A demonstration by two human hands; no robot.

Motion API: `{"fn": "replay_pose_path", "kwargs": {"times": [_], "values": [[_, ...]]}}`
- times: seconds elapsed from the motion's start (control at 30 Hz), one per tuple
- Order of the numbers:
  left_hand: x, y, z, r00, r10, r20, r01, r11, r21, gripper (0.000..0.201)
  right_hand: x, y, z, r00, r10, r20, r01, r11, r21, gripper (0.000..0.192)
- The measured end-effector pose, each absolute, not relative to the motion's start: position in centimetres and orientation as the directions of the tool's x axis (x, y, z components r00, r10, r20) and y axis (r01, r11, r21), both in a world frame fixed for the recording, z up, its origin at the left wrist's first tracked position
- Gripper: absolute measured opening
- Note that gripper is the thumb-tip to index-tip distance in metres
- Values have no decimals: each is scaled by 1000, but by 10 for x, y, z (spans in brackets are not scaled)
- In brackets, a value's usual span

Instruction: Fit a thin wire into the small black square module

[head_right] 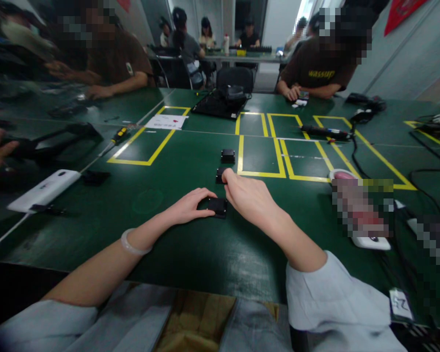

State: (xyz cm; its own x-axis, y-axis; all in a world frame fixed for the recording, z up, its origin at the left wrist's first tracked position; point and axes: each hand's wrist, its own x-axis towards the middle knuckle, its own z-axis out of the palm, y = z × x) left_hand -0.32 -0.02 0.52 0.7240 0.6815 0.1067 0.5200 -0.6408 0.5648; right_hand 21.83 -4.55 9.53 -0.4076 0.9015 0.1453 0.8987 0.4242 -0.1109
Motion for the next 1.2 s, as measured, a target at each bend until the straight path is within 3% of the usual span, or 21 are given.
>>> {"fn": "replay_pose_path", "kwargs": {"times": [0.2, 0.43, 0.7, 0.9, 1.2], "values": [[-3, -1, 5, 722, 683, 108, 519, -638, 569, 42, 218, -50, 100, -435, 884, 170, 879, 458, -133, 21], [-3, -1, 6, 721, 686, 95, 522, -628, 577, 42, 217, -46, 101, -383, 921, 71, 924, 382, 18, 28], [-2, -2, 9, 724, 682, 102, 520, -637, 569, 40, 221, -48, 99, -426, 891, 156, 893, 442, -85, 20], [-3, -1, 6, 720, 685, 109, 520, -637, 569, 40, 217, -47, 102, -365, 928, 78, 931, 362, 48, 31], [-3, -1, 5, 719, 686, 109, 518, -635, 573, 41, 220, -48, 97, -435, 886, 161, 884, 454, -108, 20]]}}
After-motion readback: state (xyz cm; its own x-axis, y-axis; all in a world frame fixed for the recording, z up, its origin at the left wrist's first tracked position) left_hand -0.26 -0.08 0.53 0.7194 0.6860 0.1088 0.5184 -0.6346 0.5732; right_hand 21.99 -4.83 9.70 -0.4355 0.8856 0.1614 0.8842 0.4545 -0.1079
